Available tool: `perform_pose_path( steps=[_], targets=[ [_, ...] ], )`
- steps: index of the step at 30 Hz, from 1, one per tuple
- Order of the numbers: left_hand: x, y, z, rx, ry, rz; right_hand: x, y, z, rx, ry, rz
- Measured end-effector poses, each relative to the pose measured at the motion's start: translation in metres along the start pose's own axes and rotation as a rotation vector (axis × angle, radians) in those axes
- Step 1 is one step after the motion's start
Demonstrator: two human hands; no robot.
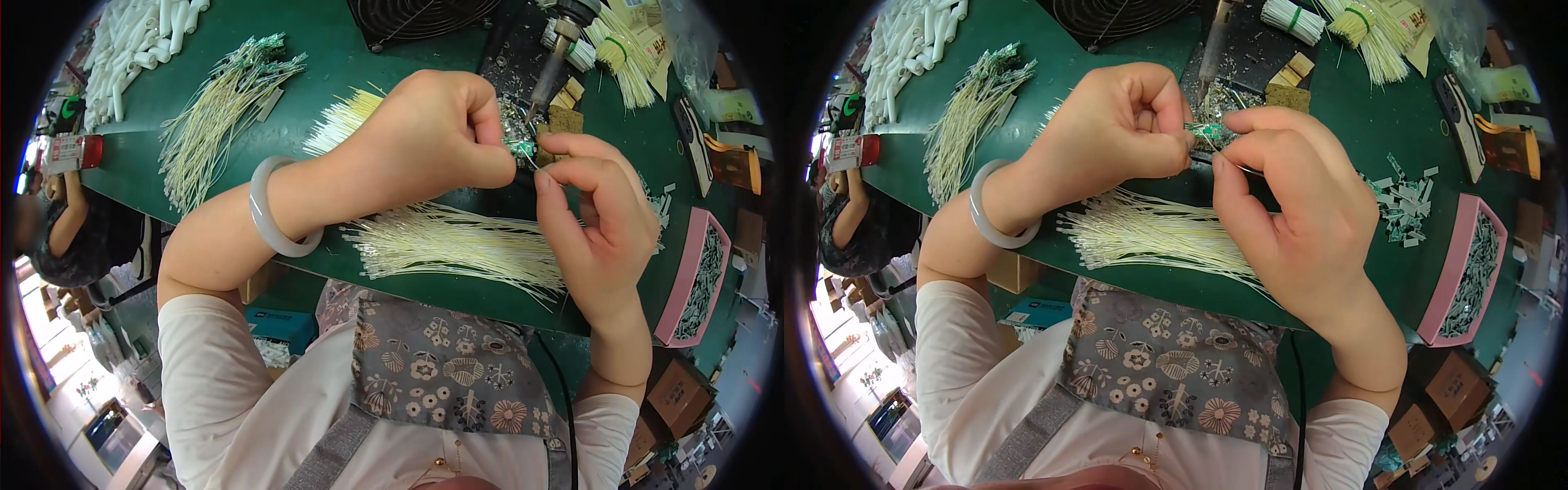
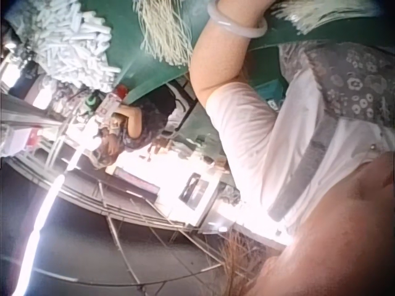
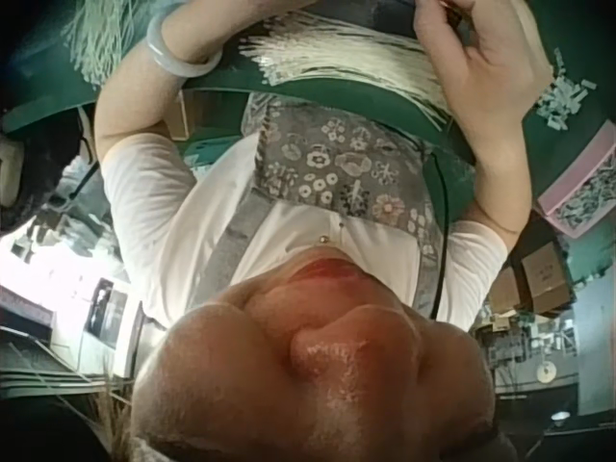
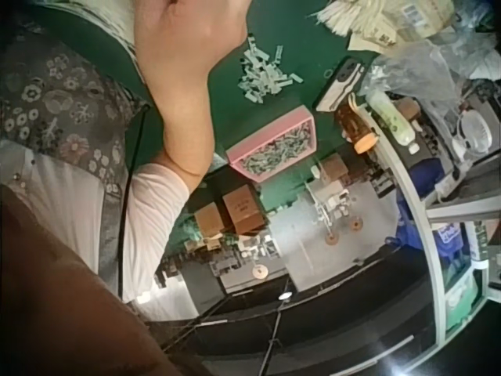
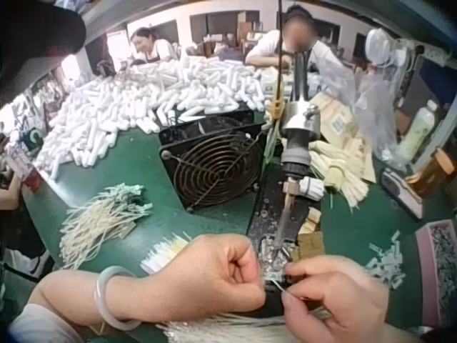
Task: Soldering thin white wires onto small green circuit boards at an assembly station.
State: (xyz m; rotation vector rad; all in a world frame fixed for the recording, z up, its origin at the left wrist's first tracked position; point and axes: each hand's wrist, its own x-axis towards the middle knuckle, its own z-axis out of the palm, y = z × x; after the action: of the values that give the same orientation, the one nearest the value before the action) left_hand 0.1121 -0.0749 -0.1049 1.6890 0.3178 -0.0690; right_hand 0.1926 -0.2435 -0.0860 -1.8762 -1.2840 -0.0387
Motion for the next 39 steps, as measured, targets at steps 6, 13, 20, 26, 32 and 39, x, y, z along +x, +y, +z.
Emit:
perform_pose_path(
  steps=[6, 13, 20, 26, 32, 39],
  targets=[
    [0.005, -0.002, -0.001, -0.01, 0.044, 0.065, 0.002, 0.0, 0.004, -0.044, 0.041, -0.066],
    [0.007, 0.003, -0.004, -0.095, 0.029, 0.035, 0.004, -0.001, 0.001, -0.081, -0.01, -0.055],
    [0.008, 0.01, -0.005, -0.174, -0.003, 0.021, 0.007, 0.0, -0.002, -0.079, 0.016, -0.069],
    [0.007, 0.011, -0.009, -0.216, -0.026, 0.019, 0.009, -0.001, -0.003, -0.078, -0.006, -0.066],
    [0.006, 0.015, -0.01, -0.194, -0.031, 0.013, 0.009, 0.0, -0.005, -0.055, -0.011, -0.07],
    [0.006, 0.015, -0.01, -0.174, -0.018, 0.027, 0.012, -0.003, -0.006, -0.068, -0.004, -0.06]
  ],
)
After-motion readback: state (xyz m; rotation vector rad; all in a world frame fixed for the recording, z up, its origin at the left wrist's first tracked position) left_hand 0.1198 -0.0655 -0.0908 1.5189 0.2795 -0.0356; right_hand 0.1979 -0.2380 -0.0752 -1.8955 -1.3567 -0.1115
